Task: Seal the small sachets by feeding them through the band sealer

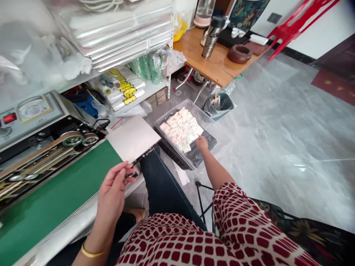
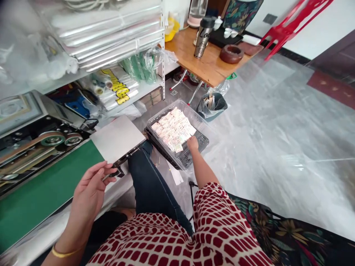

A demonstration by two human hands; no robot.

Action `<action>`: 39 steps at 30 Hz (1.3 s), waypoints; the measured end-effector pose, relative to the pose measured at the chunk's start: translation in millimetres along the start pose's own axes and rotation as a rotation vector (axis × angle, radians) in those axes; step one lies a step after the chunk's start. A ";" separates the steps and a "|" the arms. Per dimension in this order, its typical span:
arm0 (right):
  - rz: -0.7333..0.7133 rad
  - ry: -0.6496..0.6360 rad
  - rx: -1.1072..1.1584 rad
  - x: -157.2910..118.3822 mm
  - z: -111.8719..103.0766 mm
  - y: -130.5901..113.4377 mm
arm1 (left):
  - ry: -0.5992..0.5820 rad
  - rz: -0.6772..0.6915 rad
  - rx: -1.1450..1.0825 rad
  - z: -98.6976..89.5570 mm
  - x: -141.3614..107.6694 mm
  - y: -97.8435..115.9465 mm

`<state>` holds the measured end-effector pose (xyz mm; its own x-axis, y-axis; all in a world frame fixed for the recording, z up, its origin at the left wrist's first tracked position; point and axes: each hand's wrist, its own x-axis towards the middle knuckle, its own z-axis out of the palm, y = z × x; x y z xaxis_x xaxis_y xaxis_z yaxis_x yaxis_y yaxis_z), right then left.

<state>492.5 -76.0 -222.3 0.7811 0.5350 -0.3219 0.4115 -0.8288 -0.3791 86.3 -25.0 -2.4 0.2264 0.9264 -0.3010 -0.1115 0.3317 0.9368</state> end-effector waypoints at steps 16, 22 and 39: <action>0.004 -0.054 -0.078 121.4 27.3 17.2 | -0.087 -0.152 0.280 39.1 10.4 -23.4; 0.009 -0.122 -0.123 135.4 25.4 21.1 | -0.108 -0.224 0.333 47.9 14.2 -32.3; 0.004 -0.163 -0.125 153.5 34.5 10.7 | -0.156 -0.260 0.387 59.8 13.1 -38.7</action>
<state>600.7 2.9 -305.7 0.7008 0.5428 -0.4630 0.4717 -0.8394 -0.2700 151.5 -36.3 -31.9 0.3444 0.7743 -0.5309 0.3289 0.4302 0.8407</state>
